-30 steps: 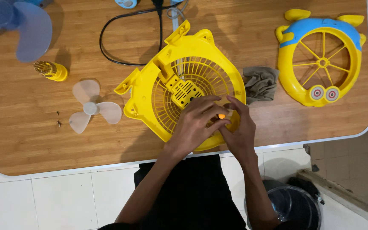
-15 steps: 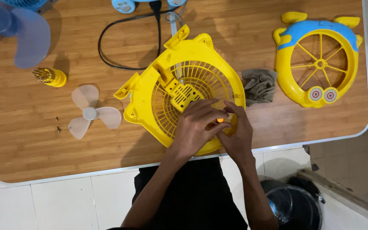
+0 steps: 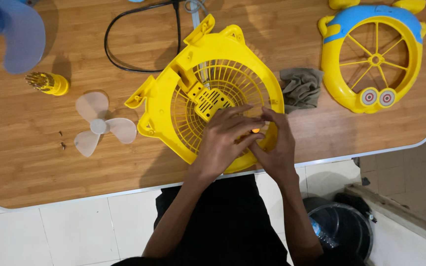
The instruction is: The person disassembles a yellow table fan on a wooden table. They remove the front grille, then the fan blades, and finally unscrew the rear grille using a screwdriver. The removed parts are placed on the table.
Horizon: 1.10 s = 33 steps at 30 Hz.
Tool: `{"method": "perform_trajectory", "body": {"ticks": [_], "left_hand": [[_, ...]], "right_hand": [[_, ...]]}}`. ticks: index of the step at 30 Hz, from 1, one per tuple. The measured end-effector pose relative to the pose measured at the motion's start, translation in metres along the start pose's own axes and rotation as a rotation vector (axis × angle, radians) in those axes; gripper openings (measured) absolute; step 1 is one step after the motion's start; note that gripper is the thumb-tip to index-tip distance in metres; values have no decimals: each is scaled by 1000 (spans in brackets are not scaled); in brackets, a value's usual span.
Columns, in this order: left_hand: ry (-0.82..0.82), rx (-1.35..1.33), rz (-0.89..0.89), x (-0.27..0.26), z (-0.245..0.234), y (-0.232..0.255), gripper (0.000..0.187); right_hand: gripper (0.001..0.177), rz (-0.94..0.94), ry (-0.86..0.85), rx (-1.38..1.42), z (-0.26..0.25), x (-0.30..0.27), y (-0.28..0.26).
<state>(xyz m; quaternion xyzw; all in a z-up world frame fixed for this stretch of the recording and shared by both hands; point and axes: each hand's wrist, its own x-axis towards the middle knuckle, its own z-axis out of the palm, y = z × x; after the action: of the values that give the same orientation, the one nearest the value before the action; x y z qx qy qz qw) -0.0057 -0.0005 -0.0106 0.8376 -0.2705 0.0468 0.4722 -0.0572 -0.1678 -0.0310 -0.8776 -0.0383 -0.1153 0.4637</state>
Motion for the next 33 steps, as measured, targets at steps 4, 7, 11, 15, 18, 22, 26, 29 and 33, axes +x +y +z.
{"method": "perform_trajectory", "body": {"ticks": [4, 7, 11, 15, 18, 22, 26, 29, 33], "left_hand": [[-39, -28, -43, 2, -1, 3, 25], [-59, -59, 26, 1, -8, 2, 26], [-36, -47, 64, 2, -15, 3, 25], [-7, -43, 27, 8, -16, 7, 22], [-59, -21, -34, 13, -16, 10, 28], [-96, -87, -12, 14, -17, 10, 31], [-68, -93, 71, 10, -17, 8, 24], [-16, -71, 34, 11, -16, 6, 22], [30, -32, -13, 15, -11, 4, 23]], "right_hand": [[77, 90, 10, 33, 2, 1, 0], [77, 64, -1, 64, 0, -1, 2], [73, 110, -64, 132, -5, -1, -1], [77, 10, -72, 63, -9, 4, -4], [81, 0, -52, -1, -6, 7, -5], [74, 116, -29, 114, -5, 5, -3], [71, 124, -49, 139, -8, 3, -2], [74, 99, -75, 116, -10, 3, -4], [77, 75, -57, 2, -5, 11, -5]]}}
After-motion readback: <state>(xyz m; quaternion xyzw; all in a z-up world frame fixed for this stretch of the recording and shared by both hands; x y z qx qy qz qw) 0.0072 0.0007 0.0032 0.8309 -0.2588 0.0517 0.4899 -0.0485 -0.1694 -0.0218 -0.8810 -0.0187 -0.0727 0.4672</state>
